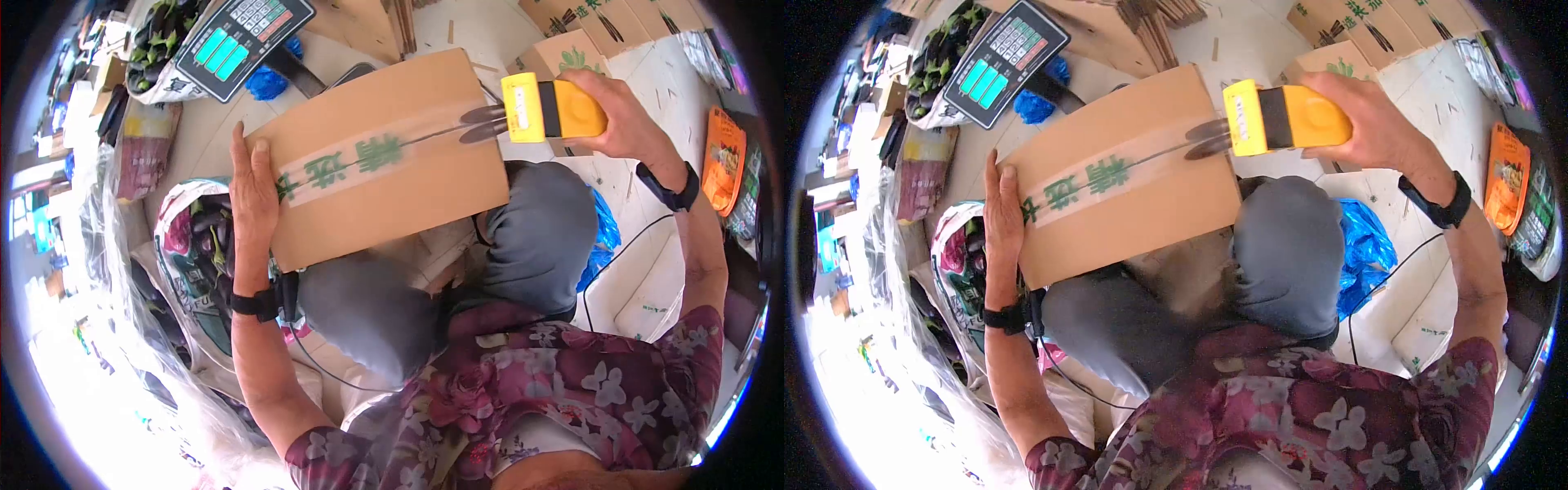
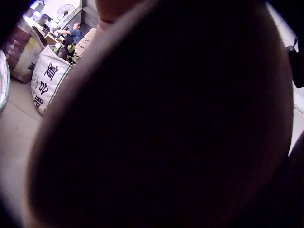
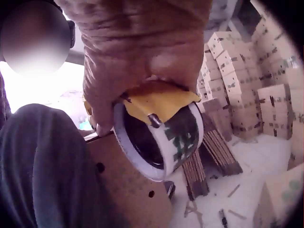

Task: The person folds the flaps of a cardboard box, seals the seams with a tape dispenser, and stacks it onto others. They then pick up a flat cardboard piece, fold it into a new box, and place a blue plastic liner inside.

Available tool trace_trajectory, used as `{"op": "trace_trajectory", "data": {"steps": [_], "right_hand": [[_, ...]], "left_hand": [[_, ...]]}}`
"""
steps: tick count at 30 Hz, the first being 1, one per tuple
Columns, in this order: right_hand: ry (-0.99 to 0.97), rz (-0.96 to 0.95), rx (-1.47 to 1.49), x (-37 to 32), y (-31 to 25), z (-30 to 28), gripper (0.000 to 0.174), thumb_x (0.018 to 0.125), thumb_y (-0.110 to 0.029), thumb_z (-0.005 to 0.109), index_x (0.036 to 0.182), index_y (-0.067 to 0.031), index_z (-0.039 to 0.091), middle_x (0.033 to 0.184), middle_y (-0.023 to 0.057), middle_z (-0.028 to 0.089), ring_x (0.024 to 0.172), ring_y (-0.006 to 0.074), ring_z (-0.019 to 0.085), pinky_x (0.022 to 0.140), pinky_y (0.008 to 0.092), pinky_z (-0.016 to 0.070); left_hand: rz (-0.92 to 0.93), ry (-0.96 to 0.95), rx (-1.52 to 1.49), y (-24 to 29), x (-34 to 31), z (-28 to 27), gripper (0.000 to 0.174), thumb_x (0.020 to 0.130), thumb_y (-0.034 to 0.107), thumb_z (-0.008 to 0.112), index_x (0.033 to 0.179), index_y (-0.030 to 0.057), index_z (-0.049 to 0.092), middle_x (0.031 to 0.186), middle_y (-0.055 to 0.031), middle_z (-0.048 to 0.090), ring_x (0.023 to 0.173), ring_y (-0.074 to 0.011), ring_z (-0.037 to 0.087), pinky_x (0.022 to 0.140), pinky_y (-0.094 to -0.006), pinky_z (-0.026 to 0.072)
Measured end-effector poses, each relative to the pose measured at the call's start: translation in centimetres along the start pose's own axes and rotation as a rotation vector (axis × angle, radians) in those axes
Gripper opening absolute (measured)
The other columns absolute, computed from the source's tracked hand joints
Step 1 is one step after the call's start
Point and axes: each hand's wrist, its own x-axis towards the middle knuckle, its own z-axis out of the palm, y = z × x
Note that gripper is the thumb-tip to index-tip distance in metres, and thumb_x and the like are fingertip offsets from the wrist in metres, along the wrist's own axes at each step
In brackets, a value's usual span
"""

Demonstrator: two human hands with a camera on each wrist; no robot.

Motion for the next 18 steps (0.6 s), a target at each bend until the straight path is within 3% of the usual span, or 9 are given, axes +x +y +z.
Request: {"op": "trace_trajectory", "data": {"steps": [2, 3, 7, 9, 12, 13, 15, 18], "right_hand": [[0.005, 0.022, 0.012, -0.1, 0.2, 0.4, 0.077, 0.064, -0.028, 0.088, 0.126, -0.0047, 0.050, 0.116, 0.0187, 0.061, 0.102, 0.0382, 0.062, 0.088, 0.0422, 0.0504], [0.001, 0.031, 0.028, 0.0, 0.3, 0.6, 0.077, 0.064, -0.028, 0.088, 0.126, -0.0049, 0.049, 0.116, 0.0184, 0.061, 0.102, 0.0380, 0.062, 0.088, 0.0420, 0.0504], [-0.012, 0.031, 0.069, 0.3, 1.2, 1.5, 0.077, 0.065, -0.030, 0.088, 0.127, -0.0053, 0.049, 0.113, 0.0180, 0.061, 0.100, 0.0378, 0.062, 0.087, 0.0424, 0.0504], [0.034, -0.004, 0.081, 0.6, 1.0, 2.3, 0.077, 0.065, -0.031, 0.088, 0.127, -0.0058, 0.049, 0.109, 0.0180, 0.062, 0.097, 0.0374, 0.062, 0.085, 0.0424, 0.0507], [0.043, 0.042, 0.103, 0.4, 1.3, 3.6, 0.075, 0.066, -0.031, 0.088, 0.125, -0.0062, 0.049, 0.107, 0.0176, 0.062, 0.096, 0.0372, 0.063, 0.084, 0.0421, 0.0511], [0.047, 0.050, 0.108, 0.4, 1.2, 3.6, 0.075, 0.066, -0.031, 0.088, 0.125, -0.0062, 0.049, 0.107, 0.0176, 0.062, 0.096, 0.0372, 0.063, 0.084, 0.0421, 0.0511], [0.028, 0.047, 0.124, 0.7, 1.2, 3.3, 0.073, 0.067, -0.031, 0.087, 0.125, -0.0065, 0.049, 0.107, 0.0172, 0.062, 0.096, 0.0371, 0.063, 0.084, 0.0415, 0.0512], [0.030, 0.012, 0.140, 0.6, 1.8, 3.3, 0.072, 0.068, -0.031, 0.087, 0.124, -0.0067, 0.048, 0.107, 0.0169, 0.062, 0.095, 0.0374, 0.063, 0.082, 0.0414, 0.0515]], "left_hand": [[-0.010, -0.035, -0.025, 0.3, 0.0, -0.1, 0.062, 0.103, 0.048, 0.035, 0.150, 0.0070, 0.029, 0.139, -0.0280, 0.048, 0.132, -0.0356, 0.046, 0.106, -0.0377, 0.0368], [0.031, -0.004, 0.012, 0.3, 0.1, 0.0, 0.055, 0.104, 0.038, 0.038, 0.148, 0.0057, 0.028, 0.128, -0.0306, 0.055, 0.113, -0.0437, 0.058, 0.096, -0.0427, 0.0439], [0.030, -0.014, -0.009, -0.2, 0.3, 0.1, 0.053, 0.104, 0.034, 0.040, 0.148, 0.0057, 0.030, 0.132, -0.0283, 0.052, 0.117, -0.0426, 0.055, 0.099, -0.0429, 0.0424], [0.360, 0.146, 0.356, -0.2, 1.0, 0.3, 0.048, 0.103, 0.029, 0.041, 0.145, 0.0054, 0.037, 0.135, -0.0246, 0.050, 0.120, -0.0409, 0.052, 0.101, -0.0421, 0.0417], [0.532, 0.058, 0.403, 0.7, 1.4, -0.4, 0.042, 0.103, 0.025, 0.042, 0.139, 0.0043, 0.045, 0.133, -0.0212, 0.051, 0.120, -0.0389, 0.051, 0.101, -0.0409, 0.0416], [0.539, 0.051, 0.406, 1.1, 1.4, -0.5, 0.042, 0.103, 0.025, 0.042, 0.139, 0.0043, 0.045, 0.133, -0.0212, 0.051, 0.120, -0.0389, 0.051, 0.101, -0.0409, 0.0416], [0.361, -0.056, 0.198, 1.9, 1.2, -0.4, 0.039, 0.103, 0.023, 0.041, 0.134, 0.0023, 0.049, 0.128, -0.0204, 0.053, 0.117, -0.0387, 0.053, 0.099, -0.0408, 0.0424], [0.390, -0.055, 0.189, 1.5, 1.3, -0.4, 0.037, 0.103, 0.023, 0.041, 0.132, 0.0015, 0.050, 0.125, -0.0201, 0.054, 0.114, -0.0382, 0.054, 0.098, -0.0401, 0.0428]]}}
